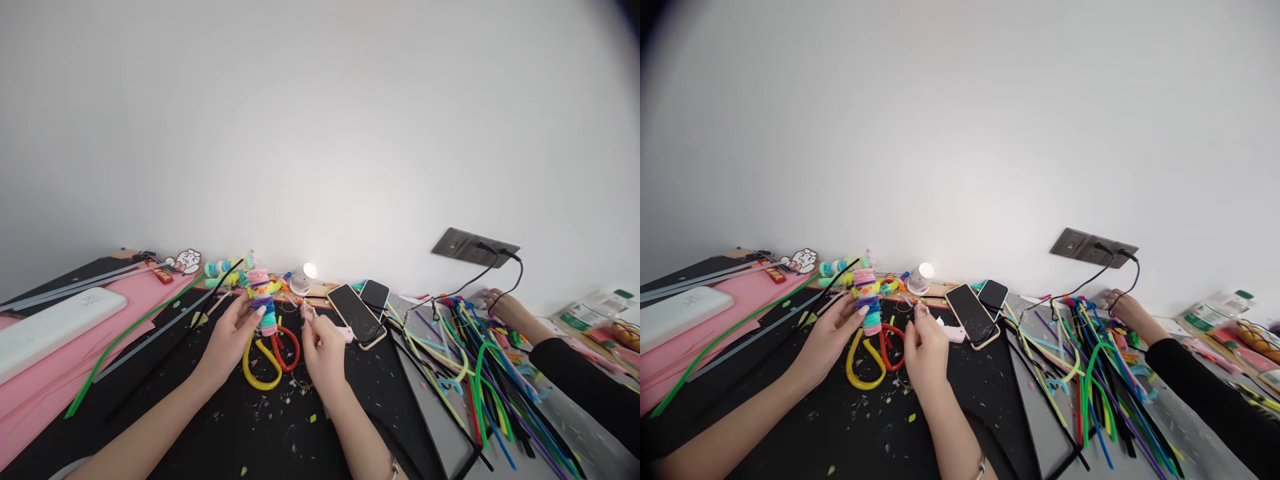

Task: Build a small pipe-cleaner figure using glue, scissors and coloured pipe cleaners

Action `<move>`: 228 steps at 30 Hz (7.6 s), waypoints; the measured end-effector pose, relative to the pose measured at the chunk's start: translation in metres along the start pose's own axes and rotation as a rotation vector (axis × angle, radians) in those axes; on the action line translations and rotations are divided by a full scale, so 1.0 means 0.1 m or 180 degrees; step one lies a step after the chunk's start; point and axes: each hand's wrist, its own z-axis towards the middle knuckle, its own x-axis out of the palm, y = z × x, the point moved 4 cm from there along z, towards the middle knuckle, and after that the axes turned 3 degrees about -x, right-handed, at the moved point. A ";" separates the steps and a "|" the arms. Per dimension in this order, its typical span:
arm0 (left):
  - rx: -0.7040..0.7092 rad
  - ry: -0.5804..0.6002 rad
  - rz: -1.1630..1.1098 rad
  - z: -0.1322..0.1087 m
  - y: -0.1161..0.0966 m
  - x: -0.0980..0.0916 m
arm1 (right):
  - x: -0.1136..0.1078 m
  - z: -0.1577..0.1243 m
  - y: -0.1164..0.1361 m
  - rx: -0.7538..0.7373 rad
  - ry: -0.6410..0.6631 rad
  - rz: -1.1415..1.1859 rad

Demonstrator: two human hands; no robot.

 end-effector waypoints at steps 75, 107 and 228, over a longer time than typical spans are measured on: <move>0.0180 -0.0633 0.0051 0.09 0.09 -0.17 | 0.33 -0.22 0.24 -0.0105 0.1828 -0.0685; -0.0083 0.0110 0.0039 0.05 0.07 -0.02 | 0.12 -0.04 -0.27 0.2539 -0.0180 0.4232; -0.0126 0.0476 0.0844 -0.06 0.11 0.06 | 0.14 -0.09 -0.12 0.1539 0.0243 0.2587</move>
